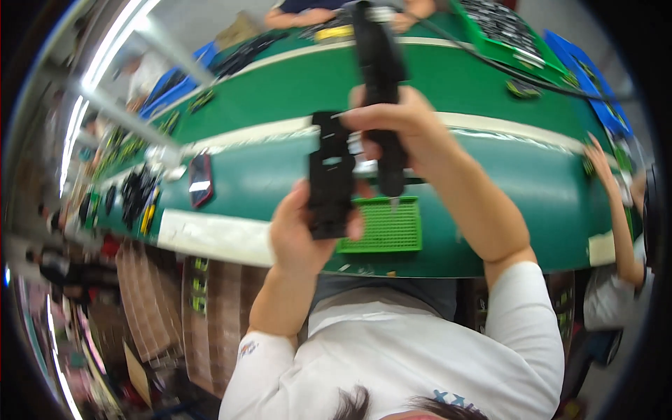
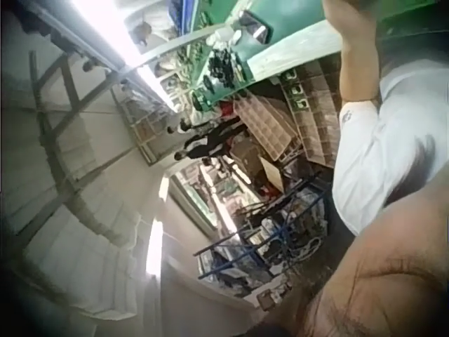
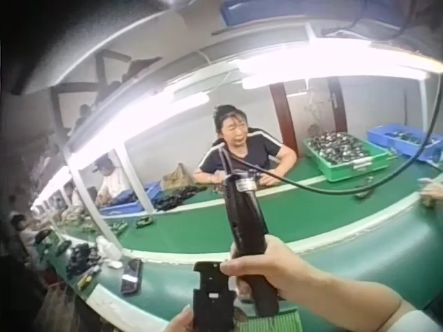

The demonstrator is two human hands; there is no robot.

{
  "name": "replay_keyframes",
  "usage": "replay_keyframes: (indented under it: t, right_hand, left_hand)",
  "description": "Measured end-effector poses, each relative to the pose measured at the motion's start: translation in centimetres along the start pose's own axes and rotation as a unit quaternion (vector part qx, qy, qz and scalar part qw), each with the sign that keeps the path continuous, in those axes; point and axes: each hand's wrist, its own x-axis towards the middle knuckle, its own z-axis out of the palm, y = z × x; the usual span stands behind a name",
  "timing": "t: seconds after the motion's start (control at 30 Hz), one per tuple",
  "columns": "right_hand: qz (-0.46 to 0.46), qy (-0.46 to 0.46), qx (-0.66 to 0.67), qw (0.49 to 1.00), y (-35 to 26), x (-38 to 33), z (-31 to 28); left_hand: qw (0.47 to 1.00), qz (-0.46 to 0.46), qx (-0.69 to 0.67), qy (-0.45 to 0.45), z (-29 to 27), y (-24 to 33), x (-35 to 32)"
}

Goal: The person assembles toy cars by fitting chassis components, fastening screws into the underside of each car using an electric screwdriver, and placing the assembled cars into compartments in a cardboard box.

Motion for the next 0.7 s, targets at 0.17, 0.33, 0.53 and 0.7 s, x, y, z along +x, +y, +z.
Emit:
replay_keyframes:
  t: [0.17,0.33,0.53,0.7]
  right_hand:
    - [0.021,-0.011,0.039,0.999,0.9,0.9,0.1]
    - [-0.018,-0.027,0.063,0.997,1.4,0.6,0.2]
    - [0.002,-0.018,0.103,0.995,0.4,-0.6,0.0]
    - [-0.043,-0.076,0.048,0.995,0.7,-0.2,0.7]
  left_hand:
    - [0.987,0.076,0.101,0.097,-1.3,-0.1,-0.9]
    - [0.955,0.145,0.227,0.121,-1.8,-0.5,-1.3]
    - [0.766,0.3,0.541,0.174,-3.6,0.4,-1.0]
    - [0.571,0.322,0.721,0.224,-3.5,0.7,-1.2]
